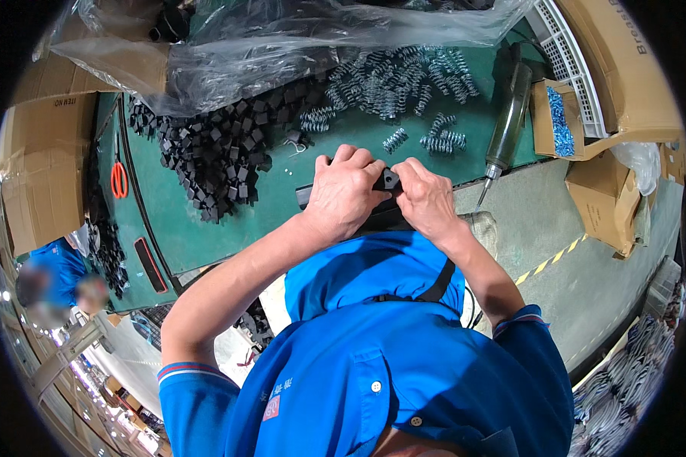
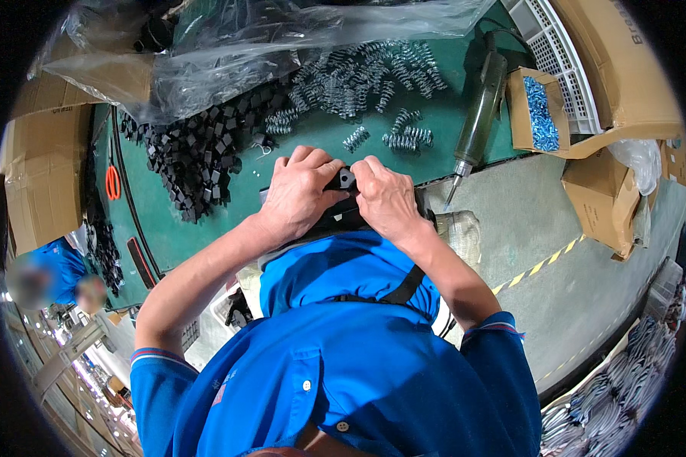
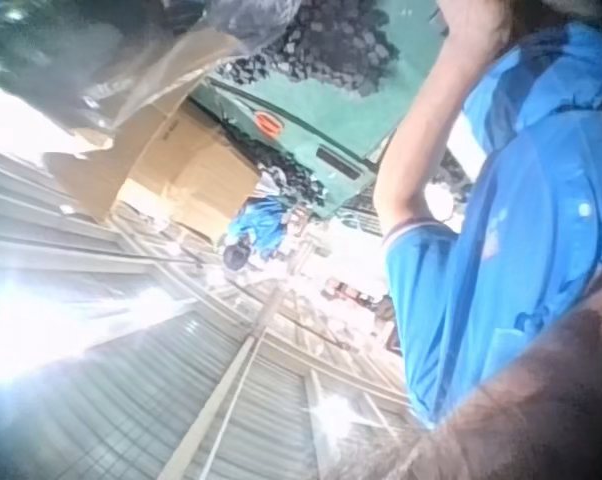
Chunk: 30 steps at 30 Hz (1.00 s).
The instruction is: The person repeatedly picks black plastic housings and metal springs from a green workbench, inserts the springs into the housings, and uses a green electric screwdriver to fasten them. The person places the assembled units into a plastic bag and continues the cycle with additional parts.
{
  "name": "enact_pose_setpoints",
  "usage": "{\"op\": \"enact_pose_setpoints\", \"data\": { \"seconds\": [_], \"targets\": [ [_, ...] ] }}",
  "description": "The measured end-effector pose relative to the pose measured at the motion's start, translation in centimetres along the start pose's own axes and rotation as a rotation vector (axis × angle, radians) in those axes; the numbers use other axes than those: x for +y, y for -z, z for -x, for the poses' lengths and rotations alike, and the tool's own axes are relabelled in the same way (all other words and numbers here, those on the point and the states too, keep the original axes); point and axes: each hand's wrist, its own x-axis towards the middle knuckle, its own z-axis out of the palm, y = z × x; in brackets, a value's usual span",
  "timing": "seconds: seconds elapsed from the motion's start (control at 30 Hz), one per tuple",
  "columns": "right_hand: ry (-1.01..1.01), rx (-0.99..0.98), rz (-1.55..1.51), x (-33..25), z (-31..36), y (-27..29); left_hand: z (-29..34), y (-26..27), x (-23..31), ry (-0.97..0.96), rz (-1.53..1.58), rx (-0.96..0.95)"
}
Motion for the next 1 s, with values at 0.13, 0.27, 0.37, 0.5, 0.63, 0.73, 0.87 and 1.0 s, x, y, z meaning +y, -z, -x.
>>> {"op": "enact_pose_setpoints", "data": {
  "seconds": [0.13,0.27,0.37,0.5,0.63,0.73,0.87,1.0],
  "targets": [
    [0.063,0.021,0.011,0.4,0.1,-0.2,0.2,-0.1,0.0,0.002,0.004,0.006],
    [0.075,0.01,0.02,0.7,0.2,-0.4,0.1,-0.5,0.5,0.011,-0.046,0.025],
    [0.029,-0.087,0.059,-0.4,0.3,1.4,-0.2,-1.0,0.4,-0.022,-0.058,0.086],
    [0.025,-0.101,0.064,-1.1,-0.1,2.9,-0.8,-0.9,1.2,-0.072,-0.188,0.067],
    [0.129,-0.093,0.098,0.5,-0.5,1.3,0.0,-1.0,1.2,-0.021,-0.122,0.061],
    [0.197,-0.02,0.084,1.2,-0.4,0.5,0.4,-0.9,-0.3,-0.062,0.04,0.091],
    [0.233,0.061,0.053,1.2,-0.3,0.1,0.3,-0.5,-1.8,-0.071,0.239,0.17],
    [0.262,0.091,0.059,1.8,-0.1,-0.4,0.3,0.0,-1.3,-0.095,0.129,0.081]
  ]
}}
